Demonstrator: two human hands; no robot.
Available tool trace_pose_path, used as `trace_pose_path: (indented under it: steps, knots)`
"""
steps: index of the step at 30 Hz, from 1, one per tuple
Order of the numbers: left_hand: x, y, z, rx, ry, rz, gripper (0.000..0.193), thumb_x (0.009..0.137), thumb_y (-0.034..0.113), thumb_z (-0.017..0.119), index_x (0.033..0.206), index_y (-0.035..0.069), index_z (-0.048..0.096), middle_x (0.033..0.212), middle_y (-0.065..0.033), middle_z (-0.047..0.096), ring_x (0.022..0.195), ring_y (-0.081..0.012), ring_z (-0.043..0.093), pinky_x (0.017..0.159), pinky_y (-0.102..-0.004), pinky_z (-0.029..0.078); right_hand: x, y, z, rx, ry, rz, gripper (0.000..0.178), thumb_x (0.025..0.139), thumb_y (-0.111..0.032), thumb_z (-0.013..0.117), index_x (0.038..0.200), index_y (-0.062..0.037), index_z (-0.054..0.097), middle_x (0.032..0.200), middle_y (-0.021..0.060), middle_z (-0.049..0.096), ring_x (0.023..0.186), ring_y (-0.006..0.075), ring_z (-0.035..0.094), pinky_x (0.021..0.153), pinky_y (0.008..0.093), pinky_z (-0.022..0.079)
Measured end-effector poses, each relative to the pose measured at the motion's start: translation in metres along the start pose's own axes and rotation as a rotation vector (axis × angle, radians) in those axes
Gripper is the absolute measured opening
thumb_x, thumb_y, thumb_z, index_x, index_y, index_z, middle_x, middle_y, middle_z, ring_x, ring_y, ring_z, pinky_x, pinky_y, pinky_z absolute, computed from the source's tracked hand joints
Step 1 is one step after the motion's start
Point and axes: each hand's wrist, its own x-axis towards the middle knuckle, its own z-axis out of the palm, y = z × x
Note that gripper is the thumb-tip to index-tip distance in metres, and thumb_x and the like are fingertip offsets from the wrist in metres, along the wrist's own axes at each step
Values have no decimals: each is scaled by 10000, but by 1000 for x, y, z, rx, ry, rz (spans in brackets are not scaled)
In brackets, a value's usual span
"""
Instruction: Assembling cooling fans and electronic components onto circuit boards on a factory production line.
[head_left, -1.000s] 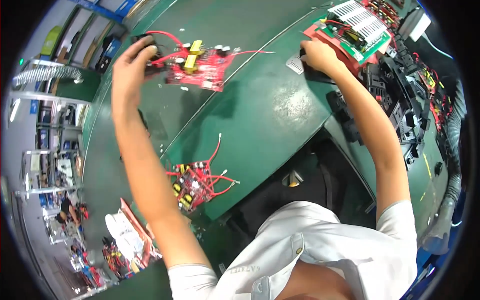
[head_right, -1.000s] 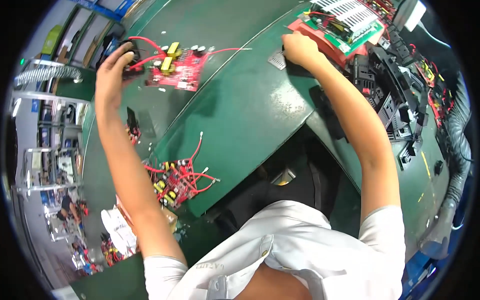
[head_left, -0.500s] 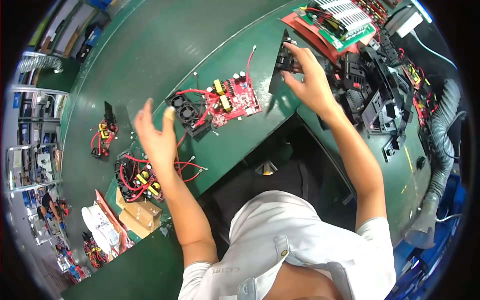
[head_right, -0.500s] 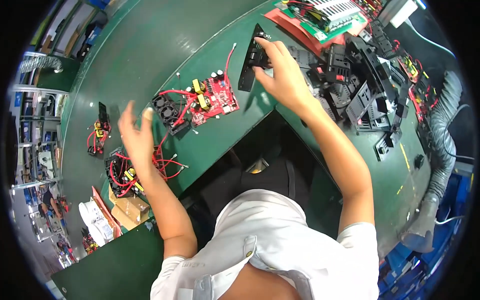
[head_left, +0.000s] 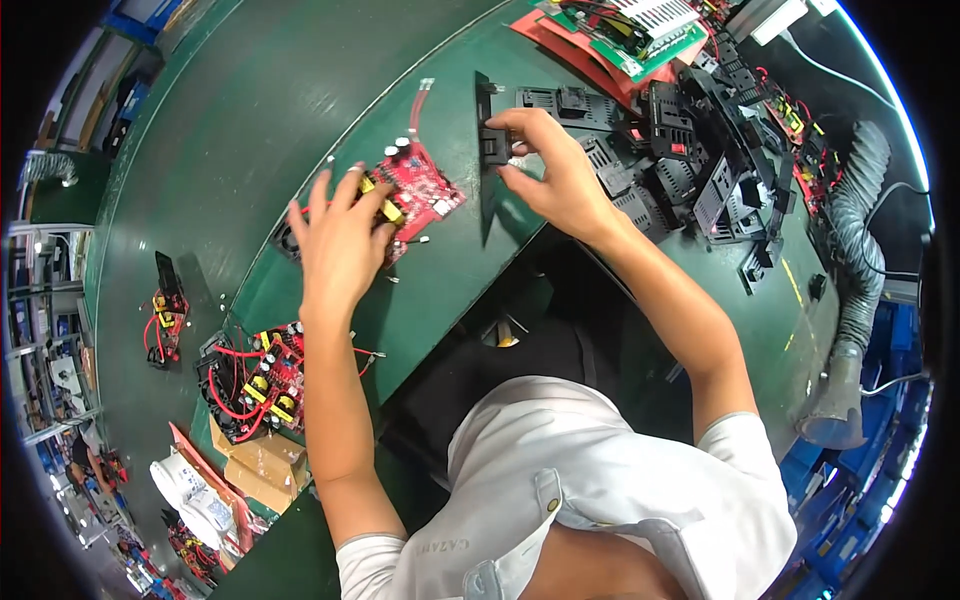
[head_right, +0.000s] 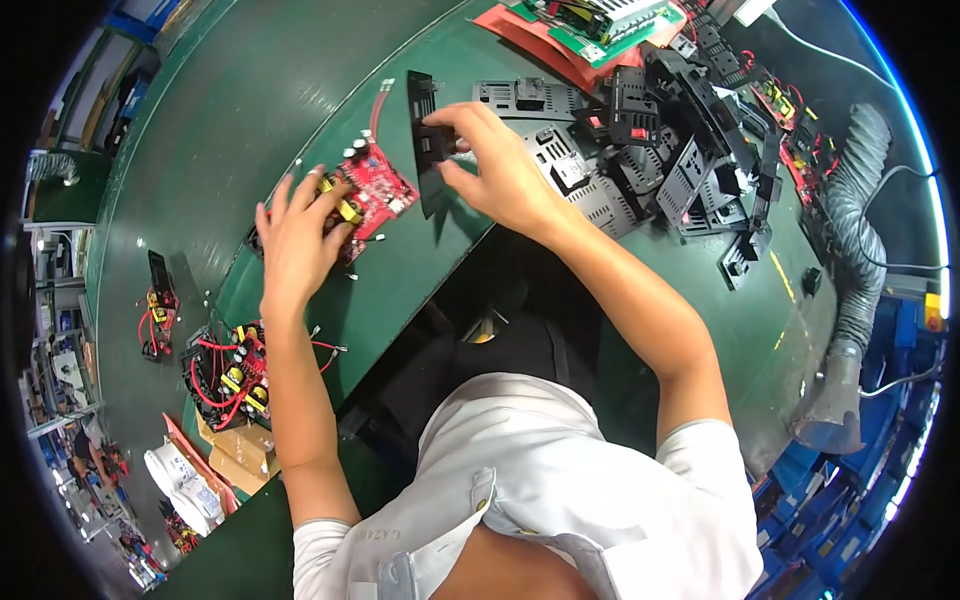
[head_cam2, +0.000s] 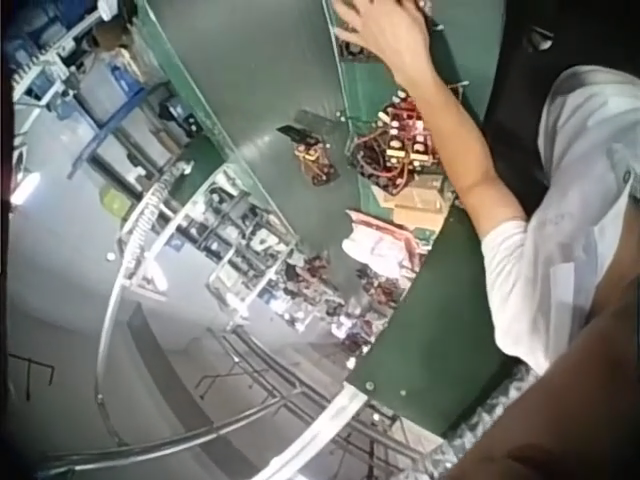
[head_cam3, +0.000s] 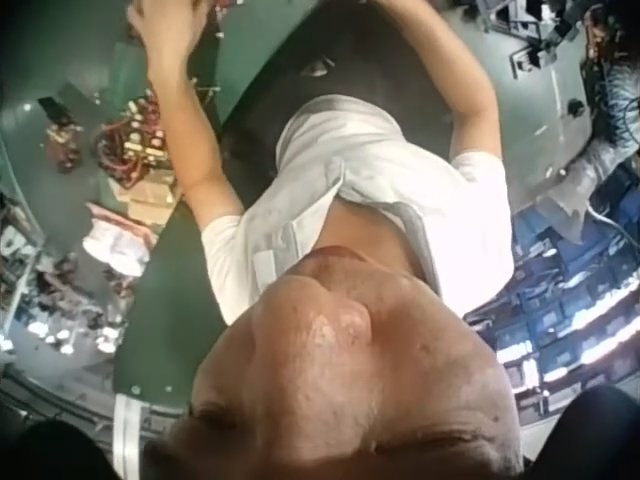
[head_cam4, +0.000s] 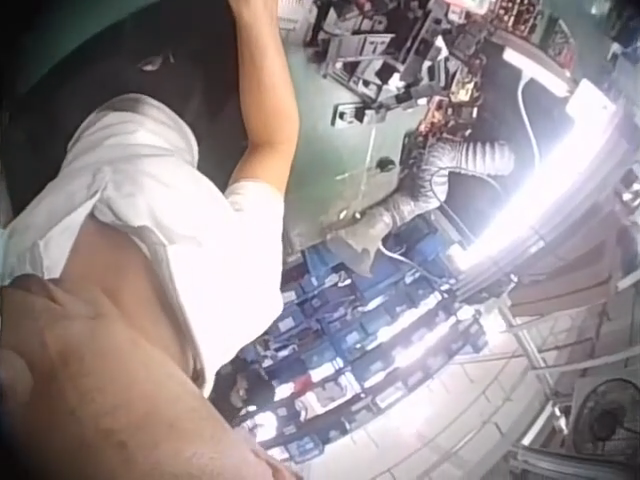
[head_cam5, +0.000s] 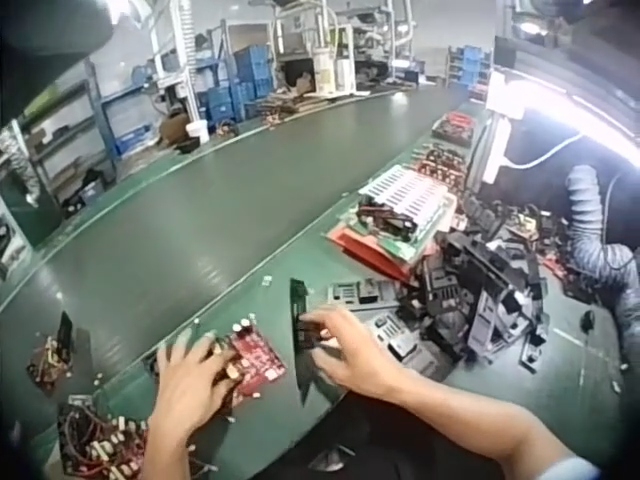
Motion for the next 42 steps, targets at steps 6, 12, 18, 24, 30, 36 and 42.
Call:
trace_pose_path:
  steps: [6,12,18,24,30,36,42]
  knots:
    - [11,14,-3,-1107,197,-69,615,842,163,777,1392,37,534,1395,-161,533,1212,-325,576,1031,-388,464,1,-23,4,-193,-4,-196,510,777,53,696,1258,-83,595,1239,132,529,1071,313,584,885,367,522]
    - [19,40,5,-1454,-68,-94,393,859,-28,620,1248,-4,568,1086,-76,674,943,-153,666,825,-300,517,0,-31,21,-137,-51,-212,586,760,28,763,1306,-64,575,1278,145,529,1065,308,600,865,366,532]
    - [6,44,-21,-598,-57,234,322,769,58,623,1083,3,664,918,-195,677,882,-391,652,791,-472,517,3,-60,-19,-598,-218,-358,748,749,-234,828,1416,-112,511,1366,162,524,1249,382,506,1007,438,451]
    - [40,17,-14,-687,159,272,299,849,208,711,1079,16,710,1105,-168,685,1030,-356,642,907,-426,497,2,-34,-38,-129,-308,274,211,876,-147,740,1019,2,698,799,56,693,673,131,592,629,280,479]
    - [48,-7,17,-80,-69,-56,806,825,513,723,1457,95,448,1349,-143,570,1173,-363,584,940,-468,504,-16,13,-40,837,74,592,305,965,-160,653,1213,-14,552,1041,32,661,915,123,684,841,291,558]
    - [44,-3,1,-124,-250,-73,868,784,486,752,1512,174,398,1434,-74,531,1249,-315,548,1009,-461,467,-22,24,-31,989,64,526,390,1003,-205,565,1320,15,512,1227,181,649,1108,249,664,948,375,544]
    - [42,-12,3,-396,177,21,569,840,230,745,1345,36,569,1302,-191,602,1169,-366,586,983,-449,466,-18,15,-19,1111,97,570,410,990,-161,581,1344,25,490,1250,196,624,1145,324,645,970,403,550]
